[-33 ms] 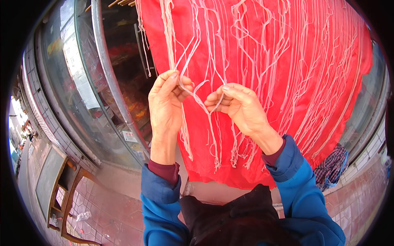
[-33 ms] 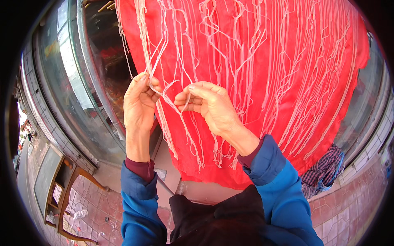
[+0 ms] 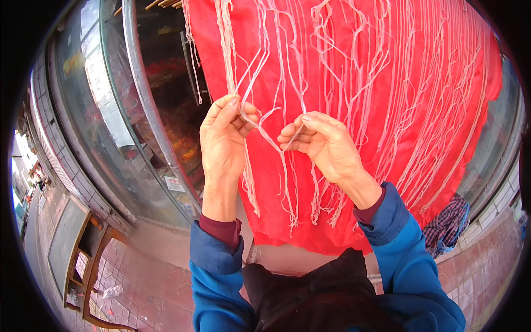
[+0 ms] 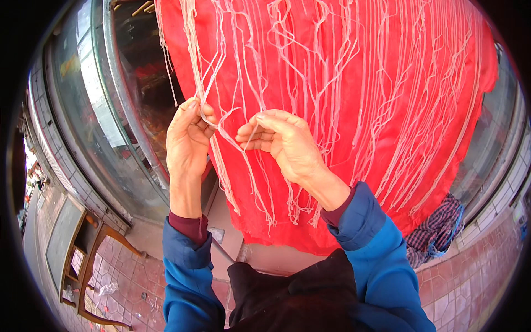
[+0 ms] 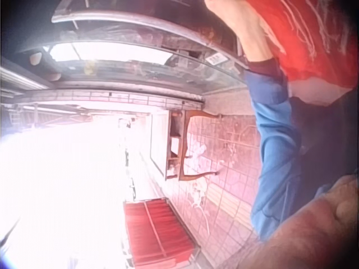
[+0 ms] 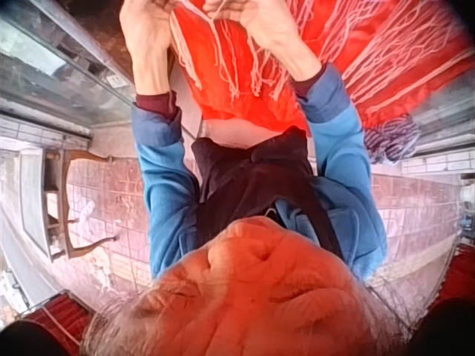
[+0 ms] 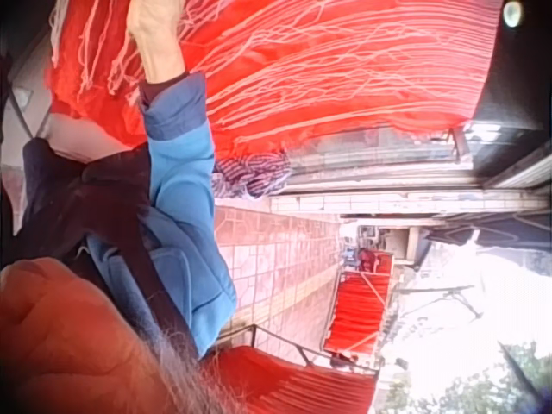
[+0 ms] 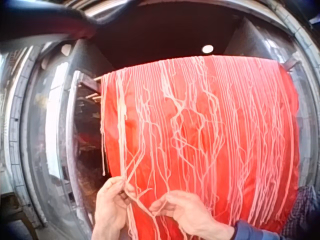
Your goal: The person repairs a red fishing net by hand, repeatedly tying white strings to the net's mesh. The hands work continuously on the net, pulling and knotting individual strands to mend or reinforce the structure.
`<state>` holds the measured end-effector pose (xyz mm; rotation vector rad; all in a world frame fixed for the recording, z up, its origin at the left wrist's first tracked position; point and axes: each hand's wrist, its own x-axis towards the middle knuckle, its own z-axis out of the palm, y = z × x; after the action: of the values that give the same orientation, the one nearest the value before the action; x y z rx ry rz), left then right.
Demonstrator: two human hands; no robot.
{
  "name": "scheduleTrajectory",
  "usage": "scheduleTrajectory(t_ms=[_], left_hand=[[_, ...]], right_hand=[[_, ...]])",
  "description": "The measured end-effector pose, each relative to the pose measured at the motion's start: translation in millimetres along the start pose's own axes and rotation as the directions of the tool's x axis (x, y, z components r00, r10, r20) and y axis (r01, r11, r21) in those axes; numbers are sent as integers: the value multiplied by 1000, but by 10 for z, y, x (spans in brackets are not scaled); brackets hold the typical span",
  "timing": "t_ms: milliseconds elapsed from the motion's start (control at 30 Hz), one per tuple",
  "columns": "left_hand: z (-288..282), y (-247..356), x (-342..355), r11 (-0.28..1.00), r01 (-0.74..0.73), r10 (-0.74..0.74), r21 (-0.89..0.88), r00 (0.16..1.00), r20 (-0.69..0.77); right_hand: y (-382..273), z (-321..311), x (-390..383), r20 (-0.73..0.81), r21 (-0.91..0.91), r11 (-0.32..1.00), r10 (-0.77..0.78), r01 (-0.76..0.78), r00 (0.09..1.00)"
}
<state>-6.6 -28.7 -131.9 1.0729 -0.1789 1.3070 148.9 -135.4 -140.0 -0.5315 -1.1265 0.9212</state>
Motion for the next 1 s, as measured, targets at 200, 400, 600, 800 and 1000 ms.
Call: scheduleTrajectory(t_ms=[200,400,600,800,1000], left_hand=[[-66,-61,35,997,69,-67,25,997,-40],[-31,-112,17,993,115,-113,-26,992,60],[18,-298,-89,968,230,-238,95,969,74],[45,-338,-108,964,233,-243,127,968,68],[-10,-279,-72,967,205,-209,148,978,13]], right_hand=[[-71,-160,-94,52,153,987,43,-51,998],[-150,-364,-182,182,122,913,366,-390,913],[165,-474,-296,108,-140,926,365,-349,925],[497,-646,-553,73,-189,892,429,-409,901],[675,-957,-853,17,-97,886,456,-453,890]])
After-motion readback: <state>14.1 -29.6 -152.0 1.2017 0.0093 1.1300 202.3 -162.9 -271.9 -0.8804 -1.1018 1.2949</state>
